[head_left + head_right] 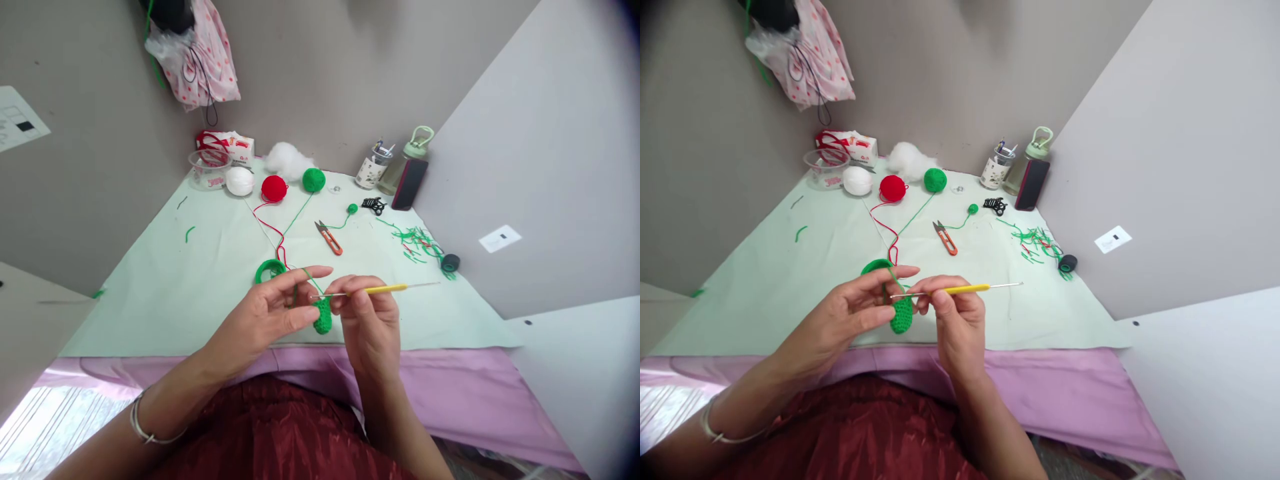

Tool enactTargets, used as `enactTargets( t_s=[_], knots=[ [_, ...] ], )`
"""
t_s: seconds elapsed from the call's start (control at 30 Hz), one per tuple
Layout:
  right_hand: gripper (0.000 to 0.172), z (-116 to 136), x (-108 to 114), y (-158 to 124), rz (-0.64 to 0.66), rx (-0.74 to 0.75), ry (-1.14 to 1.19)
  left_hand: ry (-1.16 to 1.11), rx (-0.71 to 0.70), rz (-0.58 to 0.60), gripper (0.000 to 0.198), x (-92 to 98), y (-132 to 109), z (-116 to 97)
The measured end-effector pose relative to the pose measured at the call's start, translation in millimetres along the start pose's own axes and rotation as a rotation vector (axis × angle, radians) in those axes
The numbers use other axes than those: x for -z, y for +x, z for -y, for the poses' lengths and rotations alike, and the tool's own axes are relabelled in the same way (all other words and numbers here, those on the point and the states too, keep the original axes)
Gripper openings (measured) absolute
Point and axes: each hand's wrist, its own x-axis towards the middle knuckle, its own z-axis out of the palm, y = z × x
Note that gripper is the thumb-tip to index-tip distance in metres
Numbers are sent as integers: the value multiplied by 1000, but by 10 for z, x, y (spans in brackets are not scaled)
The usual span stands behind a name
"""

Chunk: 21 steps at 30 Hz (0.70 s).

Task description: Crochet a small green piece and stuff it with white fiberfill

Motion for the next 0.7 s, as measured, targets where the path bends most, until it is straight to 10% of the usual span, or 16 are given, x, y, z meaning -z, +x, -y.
enactTargets(
  t_s=[0.7],
  knots=[
    [18,158,162,-64,268,314,-409,290,-90,-109,42,-30,-31,-39]
  ],
)
